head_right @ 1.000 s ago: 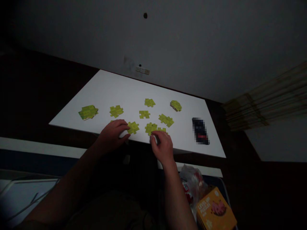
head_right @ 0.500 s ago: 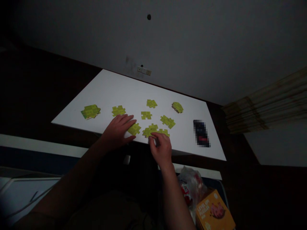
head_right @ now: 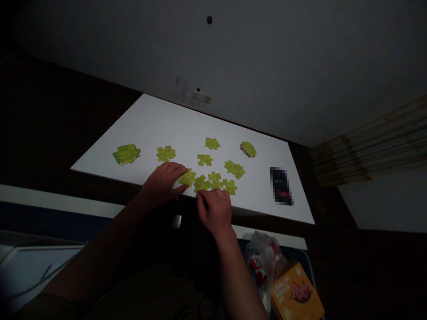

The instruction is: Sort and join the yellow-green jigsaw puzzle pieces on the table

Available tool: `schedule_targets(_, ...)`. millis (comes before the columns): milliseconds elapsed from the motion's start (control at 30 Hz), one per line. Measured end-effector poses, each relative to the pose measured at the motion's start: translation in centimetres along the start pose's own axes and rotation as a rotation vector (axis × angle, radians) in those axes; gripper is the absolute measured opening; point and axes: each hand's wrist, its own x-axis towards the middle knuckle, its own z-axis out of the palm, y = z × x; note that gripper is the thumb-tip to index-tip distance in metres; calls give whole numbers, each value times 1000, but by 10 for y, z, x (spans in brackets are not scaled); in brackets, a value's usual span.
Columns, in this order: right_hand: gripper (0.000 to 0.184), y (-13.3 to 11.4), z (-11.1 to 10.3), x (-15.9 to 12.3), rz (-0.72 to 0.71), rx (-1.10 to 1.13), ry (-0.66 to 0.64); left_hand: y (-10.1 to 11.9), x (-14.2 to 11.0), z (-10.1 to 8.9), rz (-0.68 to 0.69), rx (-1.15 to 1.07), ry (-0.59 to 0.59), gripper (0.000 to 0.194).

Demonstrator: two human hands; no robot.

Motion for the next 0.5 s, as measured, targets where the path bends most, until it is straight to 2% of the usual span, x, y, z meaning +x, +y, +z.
schedule_targets(233,15,-2,0,-3,74,40,-20,1,-1,1,0,7,5,41)
schedule_targets(333,14,-1,-3,-5,98,36,14,2,0,-1,-4,4,3,40)
schedule_targets(400,16,1,-3,-6,94,27,35,4,1,-3,-8,1,-8,41)
schedule_targets(500,25,4,-1,-9,67,-10,-4,4,1,-5,-23,-11,-35,43)
